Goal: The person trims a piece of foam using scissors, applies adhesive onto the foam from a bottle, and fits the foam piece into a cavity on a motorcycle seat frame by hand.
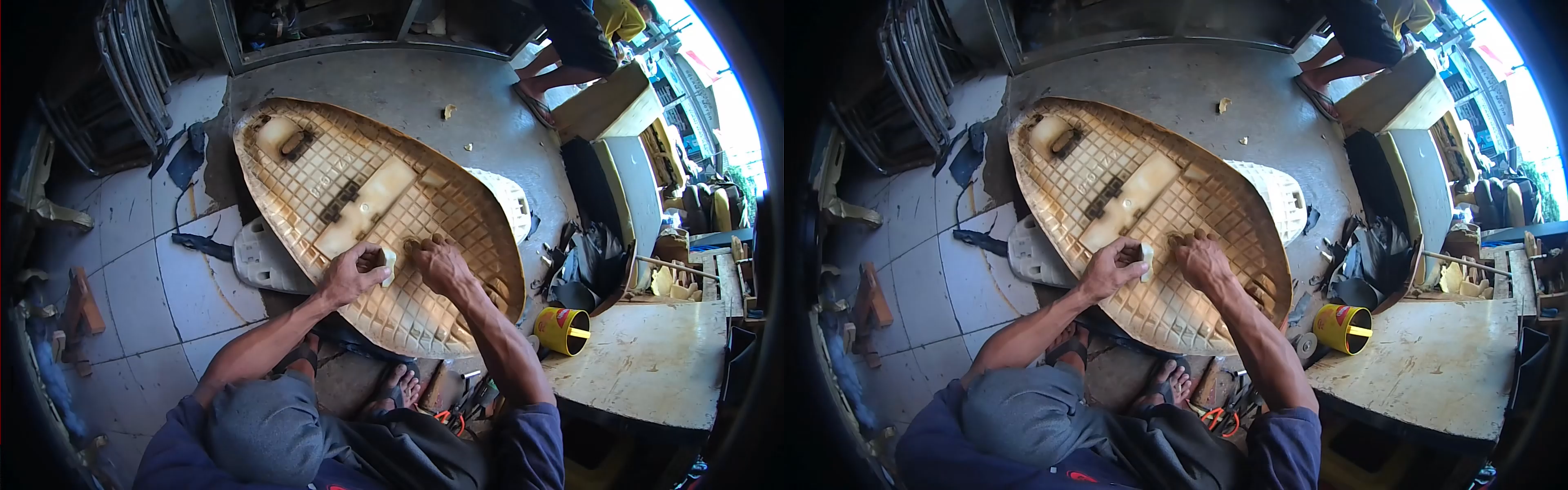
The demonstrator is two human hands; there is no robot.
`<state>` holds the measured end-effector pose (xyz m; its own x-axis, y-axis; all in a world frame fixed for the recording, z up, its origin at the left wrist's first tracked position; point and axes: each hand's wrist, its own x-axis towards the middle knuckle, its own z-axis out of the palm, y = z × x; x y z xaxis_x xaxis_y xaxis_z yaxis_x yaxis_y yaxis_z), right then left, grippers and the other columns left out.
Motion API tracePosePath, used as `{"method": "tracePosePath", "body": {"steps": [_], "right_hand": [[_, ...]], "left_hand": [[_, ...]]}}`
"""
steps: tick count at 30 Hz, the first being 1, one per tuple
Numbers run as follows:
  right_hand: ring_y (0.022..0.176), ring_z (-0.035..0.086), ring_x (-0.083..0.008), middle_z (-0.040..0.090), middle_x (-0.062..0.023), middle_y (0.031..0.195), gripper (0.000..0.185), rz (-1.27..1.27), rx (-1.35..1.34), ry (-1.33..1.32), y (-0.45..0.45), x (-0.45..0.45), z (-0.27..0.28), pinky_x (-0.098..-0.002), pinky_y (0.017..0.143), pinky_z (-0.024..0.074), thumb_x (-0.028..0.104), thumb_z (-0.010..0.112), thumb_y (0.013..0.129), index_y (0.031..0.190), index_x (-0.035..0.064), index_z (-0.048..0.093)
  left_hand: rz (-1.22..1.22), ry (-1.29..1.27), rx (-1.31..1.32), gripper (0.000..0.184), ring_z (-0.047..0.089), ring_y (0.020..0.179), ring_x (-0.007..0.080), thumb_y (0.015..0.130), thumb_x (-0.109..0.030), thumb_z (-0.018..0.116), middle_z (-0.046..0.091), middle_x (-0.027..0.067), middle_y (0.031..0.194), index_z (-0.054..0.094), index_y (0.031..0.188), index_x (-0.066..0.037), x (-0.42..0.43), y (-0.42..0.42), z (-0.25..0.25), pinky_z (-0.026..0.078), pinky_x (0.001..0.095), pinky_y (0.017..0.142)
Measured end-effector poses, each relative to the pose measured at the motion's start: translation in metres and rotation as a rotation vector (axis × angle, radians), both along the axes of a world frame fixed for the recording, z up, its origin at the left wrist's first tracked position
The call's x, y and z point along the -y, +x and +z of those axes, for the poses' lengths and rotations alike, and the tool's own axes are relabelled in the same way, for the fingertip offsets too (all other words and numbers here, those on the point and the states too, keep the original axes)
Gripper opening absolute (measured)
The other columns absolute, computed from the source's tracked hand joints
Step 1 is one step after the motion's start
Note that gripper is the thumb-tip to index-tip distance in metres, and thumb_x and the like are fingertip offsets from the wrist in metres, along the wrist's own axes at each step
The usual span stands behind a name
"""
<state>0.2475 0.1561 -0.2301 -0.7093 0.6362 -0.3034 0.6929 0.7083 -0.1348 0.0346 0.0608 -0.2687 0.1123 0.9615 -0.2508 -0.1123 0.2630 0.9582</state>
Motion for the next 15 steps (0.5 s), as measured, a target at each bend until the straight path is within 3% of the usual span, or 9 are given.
{"method": "tracePosePath", "body": {"steps": [1,3,5,11,13,15], "right_hand": [[0.099,0.060,-0.0341,0.065,-0.0156,0.095,0.022,-0.002,0.008,0.002,0.002,0.005,0.005,-0.0452,0.084,0.0487,0.019,0.058,0.087,0.095,0.0027,0.070],[0.094,0.062,-0.0378,0.064,-0.0181,0.091,0.017,-0.323,-0.387,-0.249,0.010,0.028,0.015,-0.0467,0.081,0.0494,0.015,0.058,0.089,0.096,0.0066,0.072],[0.092,0.062,-0.0385,0.063,-0.0185,0.090,0.017,-0.577,-0.558,-0.049,0.018,0.055,-0.002,-0.0468,0.081,0.0494,0.008,0.062,0.087,0.101,0.0070,0.071],[0.099,0.060,-0.0364,0.060,-0.0168,0.103,0.025,-0.611,-0.569,0.086,0.025,0.069,0.003,-0.0459,0.083,0.0484,0.009,0.063,0.086,0.111,0.0092,0.067],[0.103,0.059,-0.0355,0.059,-0.0159,0.108,0.029,-0.490,-0.316,0.139,0.023,0.064,0.002,-0.0486,0.086,0.0469,0.012,0.063,0.085,0.113,0.0118,0.067],[0.102,0.060,-0.0342,0.062,-0.0151,0.104,0.028,-0.496,-0.312,0.178,0.024,0.063,-0.008,-0.0515,0.089,0.0453,0.015,0.063,0.084,0.111,0.0131,0.068]], "left_hand": [[-0.002,0.002,0.008,0.050,0.067,0.094,0.0162,0.085,-0.026,0.078,0.069,0.0094,0.103,0.058,0.122,0.002,0.001,-0.001,0.005,0.054,0.0299,0.086],[-0.018,0.012,0.086,0.051,0.064,0.099,0.0159,0.087,-0.020,0.077,0.065,0.0092,0.111,0.054,0.127,0.003,0.001,-0.003,0.011,0.052,0.0298,0.091],[-0.040,-0.003,0.075,0.053,0.064,0.100,0.0165,0.087,-0.020,0.078,0.065,0.0098,0.113,0.054,0.128,0.002,0.000,0.000,0.003,0.052,0.0301,0.091],[-0.089,0.065,-0.082,0.052,0.067,0.094,0.0165,0.084,-0.024,0.079,0.069,0.0098,0.105,0.058,0.124,0.001,0.004,0.012,-0.001,0.054,0.0309,0.085],[-0.101,0.077,-0.120,0.052,0.067,0.094,0.0170,0.083,-0.024,0.079,0.069,0.0099,0.105,0.058,0.124,0.001,0.005,0.013,0.002,0.054,0.0313,0.085],[-0.062,0.114,-0.148,0.052,0.067,0.094,0.0167,0.083,-0.024,0.079,0.069,0.0100,0.106,0.058,0.124,0.001,0.006,0.012,0.006,0.054,0.0313,0.085]]}}
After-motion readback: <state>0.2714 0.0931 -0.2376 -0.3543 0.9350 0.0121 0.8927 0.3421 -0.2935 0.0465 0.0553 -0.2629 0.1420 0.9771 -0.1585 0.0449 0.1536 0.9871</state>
